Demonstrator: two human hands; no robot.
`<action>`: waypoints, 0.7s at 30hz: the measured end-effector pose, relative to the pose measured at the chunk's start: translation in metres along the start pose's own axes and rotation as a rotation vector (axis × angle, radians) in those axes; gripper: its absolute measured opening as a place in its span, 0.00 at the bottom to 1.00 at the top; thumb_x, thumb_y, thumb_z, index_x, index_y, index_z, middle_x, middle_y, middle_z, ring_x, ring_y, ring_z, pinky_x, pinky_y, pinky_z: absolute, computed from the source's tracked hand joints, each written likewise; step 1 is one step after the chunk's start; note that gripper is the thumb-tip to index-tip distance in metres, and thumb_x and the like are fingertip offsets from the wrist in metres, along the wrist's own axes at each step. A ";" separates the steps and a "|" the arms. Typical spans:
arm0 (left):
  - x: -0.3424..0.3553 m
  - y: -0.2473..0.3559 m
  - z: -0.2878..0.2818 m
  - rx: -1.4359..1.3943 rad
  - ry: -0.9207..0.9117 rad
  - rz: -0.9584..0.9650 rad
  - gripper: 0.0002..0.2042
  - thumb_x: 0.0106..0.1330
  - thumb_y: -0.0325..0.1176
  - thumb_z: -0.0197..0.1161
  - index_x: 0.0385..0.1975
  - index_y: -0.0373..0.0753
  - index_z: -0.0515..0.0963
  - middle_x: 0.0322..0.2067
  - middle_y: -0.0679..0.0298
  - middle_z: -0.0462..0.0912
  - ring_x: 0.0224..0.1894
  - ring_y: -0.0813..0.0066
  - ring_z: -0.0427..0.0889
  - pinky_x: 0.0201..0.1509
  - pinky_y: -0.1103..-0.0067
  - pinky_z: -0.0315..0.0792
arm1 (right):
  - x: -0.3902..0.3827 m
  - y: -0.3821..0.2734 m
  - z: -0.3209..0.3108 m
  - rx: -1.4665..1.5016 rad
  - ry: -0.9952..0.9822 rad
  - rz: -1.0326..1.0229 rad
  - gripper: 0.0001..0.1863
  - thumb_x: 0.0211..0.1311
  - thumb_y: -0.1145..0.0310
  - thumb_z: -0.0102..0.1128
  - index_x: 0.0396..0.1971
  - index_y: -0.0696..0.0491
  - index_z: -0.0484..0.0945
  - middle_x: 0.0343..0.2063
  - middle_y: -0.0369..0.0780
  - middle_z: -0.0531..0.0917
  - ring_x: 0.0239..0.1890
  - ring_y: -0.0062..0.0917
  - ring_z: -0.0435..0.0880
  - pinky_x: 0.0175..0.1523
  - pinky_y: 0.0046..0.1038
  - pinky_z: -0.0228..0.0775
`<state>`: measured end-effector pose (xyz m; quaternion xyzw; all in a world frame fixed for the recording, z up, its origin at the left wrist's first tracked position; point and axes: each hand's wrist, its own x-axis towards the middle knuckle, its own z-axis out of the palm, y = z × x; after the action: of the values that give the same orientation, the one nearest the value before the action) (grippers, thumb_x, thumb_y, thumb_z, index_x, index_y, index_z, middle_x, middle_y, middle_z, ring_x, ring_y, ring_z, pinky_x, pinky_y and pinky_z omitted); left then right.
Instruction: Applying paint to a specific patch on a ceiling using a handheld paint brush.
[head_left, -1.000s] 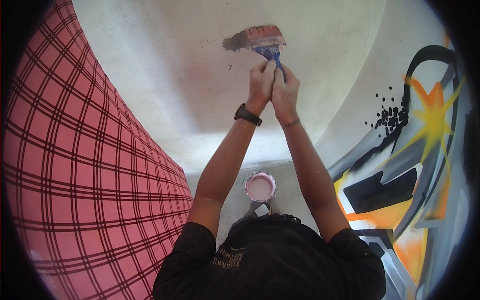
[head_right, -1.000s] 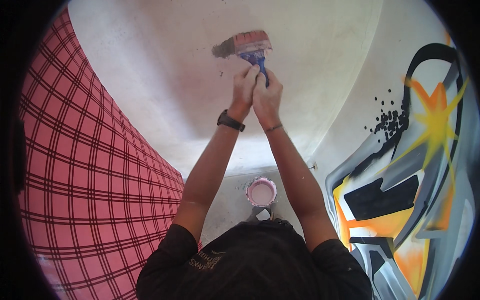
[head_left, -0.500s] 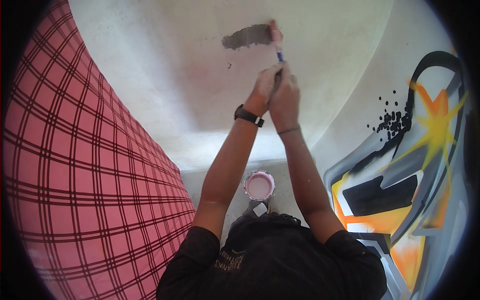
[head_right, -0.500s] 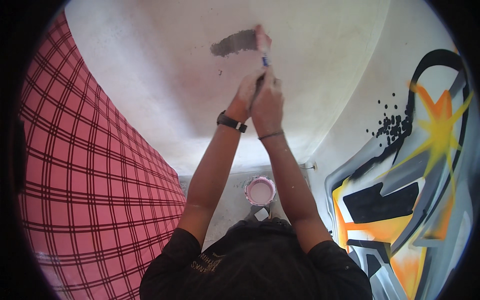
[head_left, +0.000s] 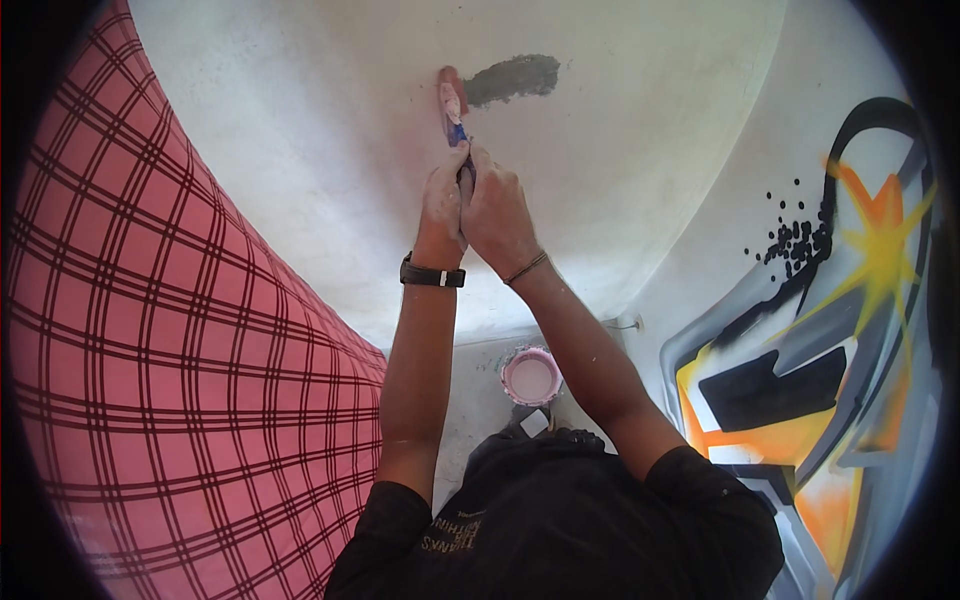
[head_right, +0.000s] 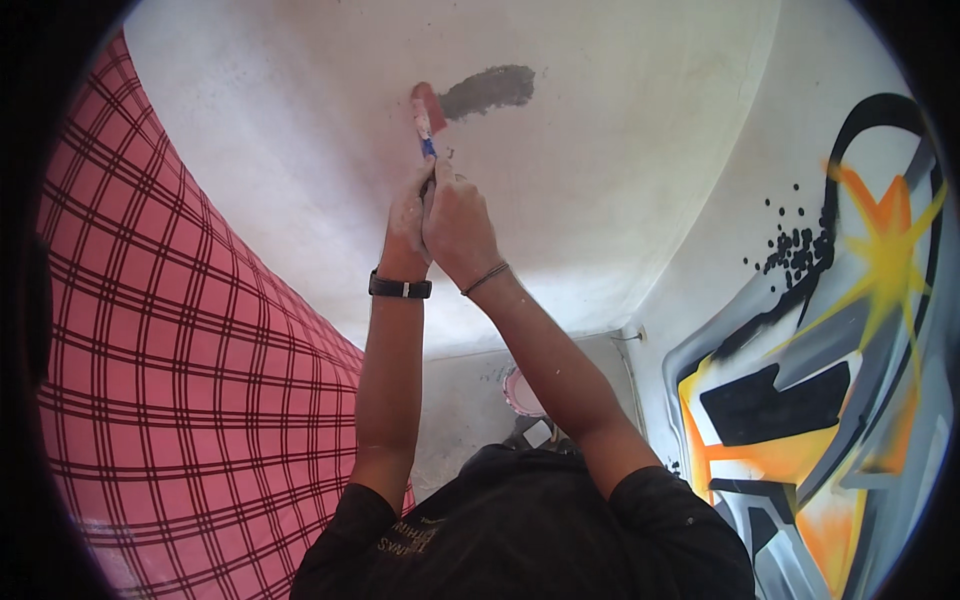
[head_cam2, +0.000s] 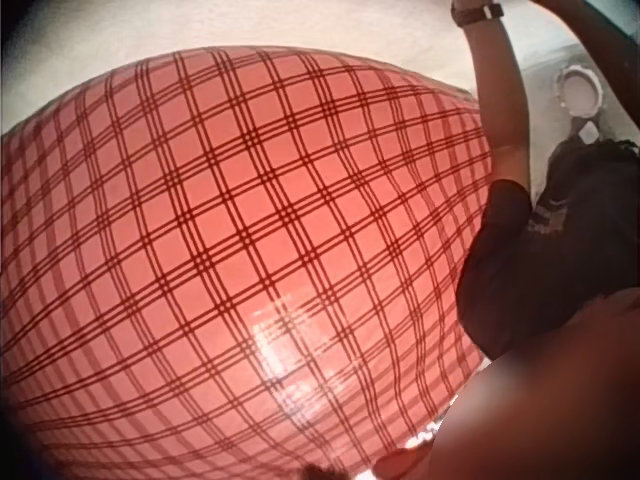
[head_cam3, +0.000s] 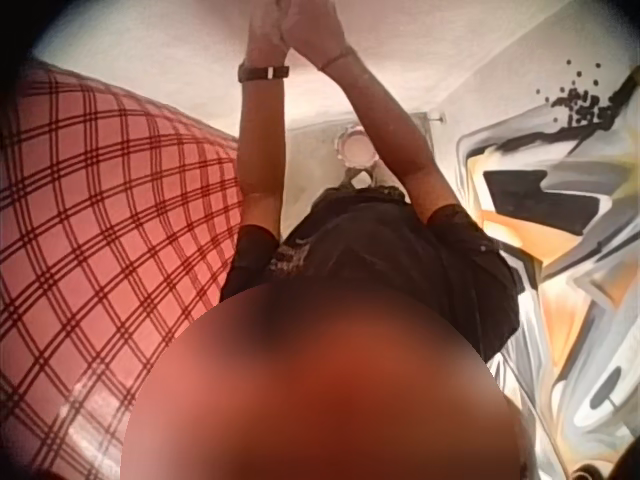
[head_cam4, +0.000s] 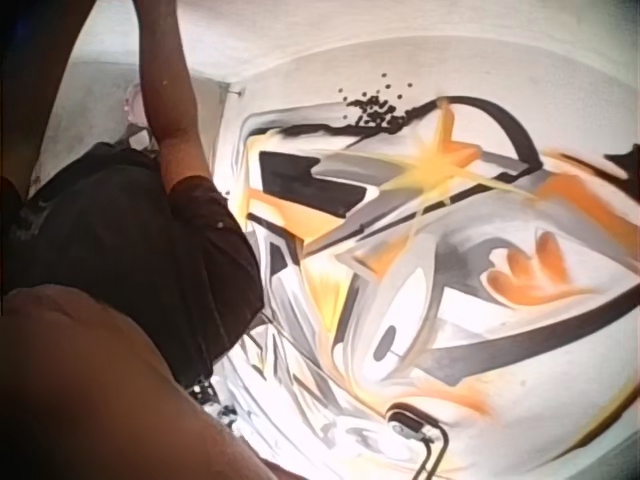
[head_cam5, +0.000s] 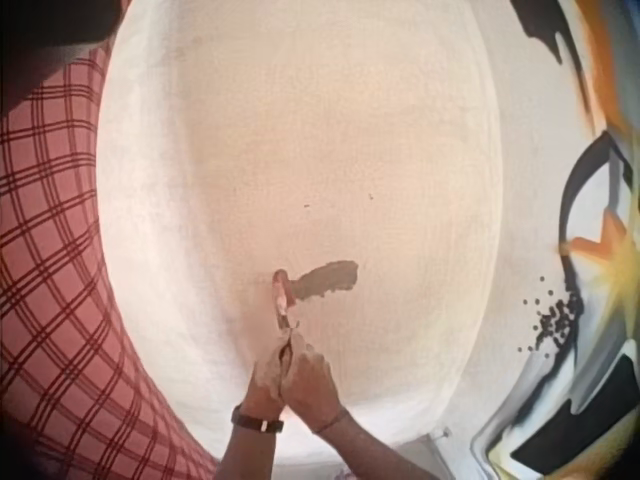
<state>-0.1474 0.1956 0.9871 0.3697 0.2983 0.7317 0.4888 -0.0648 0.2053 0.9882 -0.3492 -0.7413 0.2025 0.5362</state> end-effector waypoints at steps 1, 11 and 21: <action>-0.004 0.003 0.006 -0.003 0.053 0.030 0.11 0.74 0.39 0.54 0.34 0.40 0.78 0.30 0.71 0.76 0.33 0.85 0.74 0.37 0.84 0.69 | 0.002 -0.003 -0.004 0.027 -0.032 -0.010 0.12 0.67 0.74 0.47 0.45 0.64 0.73 0.32 0.57 0.81 0.37 0.54 0.81 0.41 0.47 0.72; 0.031 -0.069 0.033 -0.207 0.044 0.019 0.11 0.76 0.36 0.51 0.34 0.40 0.77 0.30 0.70 0.75 0.33 0.83 0.74 0.37 0.83 0.70 | 0.016 0.041 -0.053 0.015 0.011 -0.029 0.14 0.65 0.74 0.52 0.48 0.61 0.77 0.36 0.56 0.83 0.42 0.48 0.84 0.45 0.37 0.76; 0.061 -0.104 0.120 -0.072 -0.065 -0.124 0.13 0.73 0.39 0.55 0.26 0.42 0.77 0.24 0.75 0.73 0.25 0.86 0.70 0.27 0.84 0.65 | 0.027 0.070 -0.119 -0.152 0.214 -0.023 0.13 0.65 0.72 0.51 0.47 0.60 0.77 0.33 0.57 0.82 0.39 0.53 0.82 0.41 0.43 0.74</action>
<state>-0.0110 0.2979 0.9849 0.3562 0.2779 0.6979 0.5557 0.0629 0.2629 0.9996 -0.3999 -0.6969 0.1012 0.5866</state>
